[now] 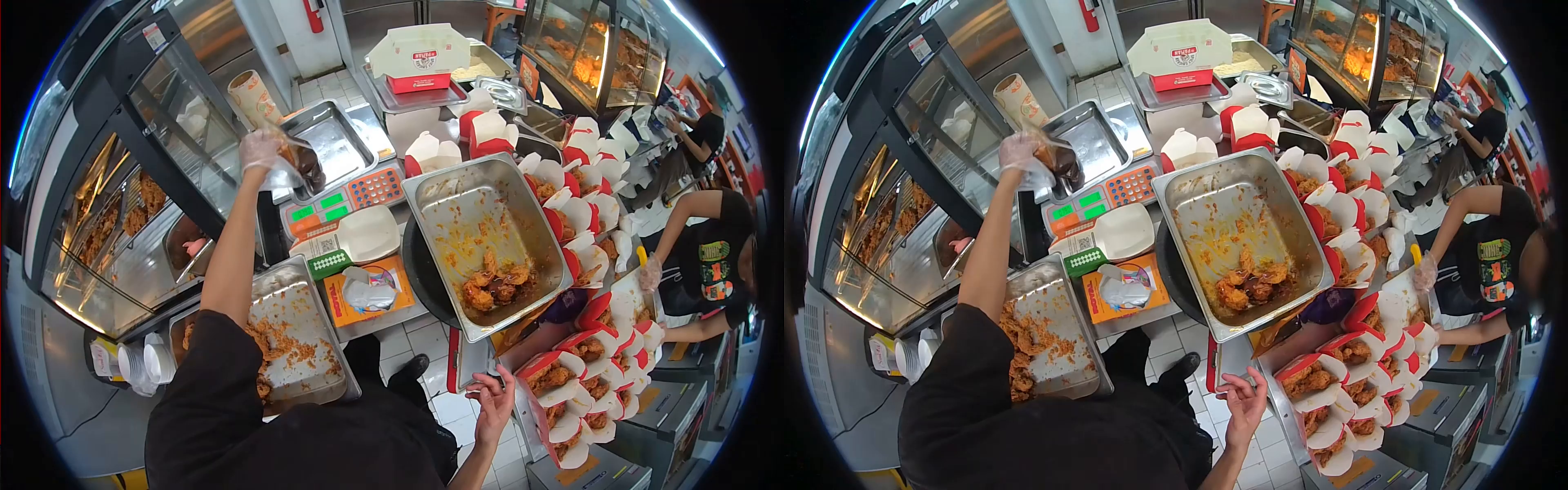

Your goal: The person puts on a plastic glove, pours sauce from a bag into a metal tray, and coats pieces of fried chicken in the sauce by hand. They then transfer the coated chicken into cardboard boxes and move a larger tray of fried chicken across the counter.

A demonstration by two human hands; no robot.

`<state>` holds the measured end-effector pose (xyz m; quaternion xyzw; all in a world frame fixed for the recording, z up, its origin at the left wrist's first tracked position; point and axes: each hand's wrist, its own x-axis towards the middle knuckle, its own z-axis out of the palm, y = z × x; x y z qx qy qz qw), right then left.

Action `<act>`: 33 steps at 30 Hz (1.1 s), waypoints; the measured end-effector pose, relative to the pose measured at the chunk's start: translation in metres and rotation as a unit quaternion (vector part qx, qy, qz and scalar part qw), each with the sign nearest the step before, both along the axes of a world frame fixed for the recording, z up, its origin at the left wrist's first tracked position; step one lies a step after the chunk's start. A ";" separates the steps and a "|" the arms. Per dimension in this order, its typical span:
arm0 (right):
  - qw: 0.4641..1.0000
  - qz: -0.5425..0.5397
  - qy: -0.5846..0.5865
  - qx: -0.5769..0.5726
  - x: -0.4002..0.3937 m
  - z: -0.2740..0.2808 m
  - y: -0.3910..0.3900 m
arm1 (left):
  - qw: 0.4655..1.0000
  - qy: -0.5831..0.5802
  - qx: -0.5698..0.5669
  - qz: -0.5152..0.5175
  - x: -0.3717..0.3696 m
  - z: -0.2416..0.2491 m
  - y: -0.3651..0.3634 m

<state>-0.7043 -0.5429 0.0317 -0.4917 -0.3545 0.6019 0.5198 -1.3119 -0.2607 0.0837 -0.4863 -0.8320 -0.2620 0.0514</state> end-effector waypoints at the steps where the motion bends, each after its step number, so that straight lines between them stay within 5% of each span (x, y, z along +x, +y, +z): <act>1: 1.000 -0.001 -0.002 0.001 0.000 0.002 0.001 | 1.000 -0.002 0.001 -0.001 0.011 0.013 0.006; 4: 1.000 0.007 -0.006 0.001 0.001 0.010 0.007 | 0.996 -0.009 0.015 0.089 0.012 0.032 0.036; 6: 1.000 0.014 -0.006 0.023 0.006 0.007 0.005 | 0.970 0.153 0.103 0.158 -0.025 0.008 0.081; 8: 1.000 0.002 -0.005 0.013 0.007 0.006 0.002 | 0.974 0.219 0.019 0.045 -0.017 -0.002 0.111; 10: 0.999 0.020 0.026 0.002 0.006 0.004 0.004 | 0.927 0.340 -0.144 -0.062 0.075 0.055 0.085; 13: 0.999 0.040 0.031 0.000 -0.001 0.014 0.007 | 0.944 0.296 -0.085 -0.117 0.087 -0.011 0.116; 14: 0.998 0.048 0.041 0.003 -0.002 0.017 0.006 | 0.899 0.367 -0.174 -0.164 0.098 -0.019 0.115; 22: 0.999 -0.015 0.037 -0.022 0.010 0.011 -0.027 | 0.908 0.377 -0.137 -0.122 0.094 -0.012 0.111; 29: 0.998 -0.029 0.022 -0.043 0.020 0.000 -0.031 | 0.860 0.495 -0.051 -0.118 0.074 0.053 0.095; 31: 0.999 -0.019 0.036 -0.036 0.019 0.002 -0.024 | 0.841 0.479 -0.095 -0.234 0.080 0.057 0.097; 33: 0.999 -0.011 0.039 -0.023 0.016 0.004 -0.019 | 0.841 0.469 -0.115 -0.245 0.109 0.053 0.096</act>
